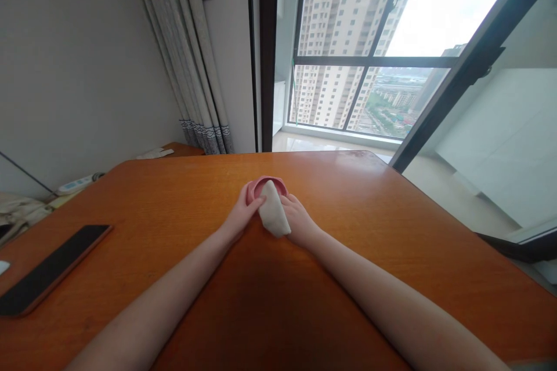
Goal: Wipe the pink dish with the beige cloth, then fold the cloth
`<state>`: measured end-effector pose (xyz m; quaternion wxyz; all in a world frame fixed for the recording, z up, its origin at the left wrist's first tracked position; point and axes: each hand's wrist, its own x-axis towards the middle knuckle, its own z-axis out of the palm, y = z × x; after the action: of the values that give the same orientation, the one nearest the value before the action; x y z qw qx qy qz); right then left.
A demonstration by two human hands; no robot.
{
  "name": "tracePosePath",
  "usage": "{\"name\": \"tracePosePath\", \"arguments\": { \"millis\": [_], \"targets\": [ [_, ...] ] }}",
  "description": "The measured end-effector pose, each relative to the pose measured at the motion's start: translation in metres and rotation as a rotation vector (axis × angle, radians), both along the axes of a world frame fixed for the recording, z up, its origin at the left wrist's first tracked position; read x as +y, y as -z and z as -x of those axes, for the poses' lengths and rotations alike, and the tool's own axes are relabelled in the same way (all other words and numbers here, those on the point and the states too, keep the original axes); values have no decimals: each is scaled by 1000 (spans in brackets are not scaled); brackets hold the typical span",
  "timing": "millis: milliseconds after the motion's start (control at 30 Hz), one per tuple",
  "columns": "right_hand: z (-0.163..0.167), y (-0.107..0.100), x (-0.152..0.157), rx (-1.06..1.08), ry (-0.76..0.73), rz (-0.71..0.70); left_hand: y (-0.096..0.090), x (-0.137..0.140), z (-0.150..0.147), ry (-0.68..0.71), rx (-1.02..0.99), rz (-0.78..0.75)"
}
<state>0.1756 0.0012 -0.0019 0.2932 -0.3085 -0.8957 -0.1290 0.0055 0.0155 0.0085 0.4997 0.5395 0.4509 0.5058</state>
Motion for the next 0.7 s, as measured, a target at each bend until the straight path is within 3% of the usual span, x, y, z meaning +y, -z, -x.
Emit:
{"name": "tracePosePath", "arguments": {
  "millis": [100,233,433,533,700],
  "targets": [
    [1,2,1,32,-33,59,7,-1,-3,14,39,-92],
    [2,-5,-1,39,-37,99,-4,7,9,41,128,-129],
    [-3,-15,-1,57,-82,38,-30,9,16,127,217,-67],
    [-6,-12,2,85,-112,22,-36,7,17,167,241,-53],
    [-10,-9,7,98,-44,101,-41,7,21,214,222,1]
  ]
}}
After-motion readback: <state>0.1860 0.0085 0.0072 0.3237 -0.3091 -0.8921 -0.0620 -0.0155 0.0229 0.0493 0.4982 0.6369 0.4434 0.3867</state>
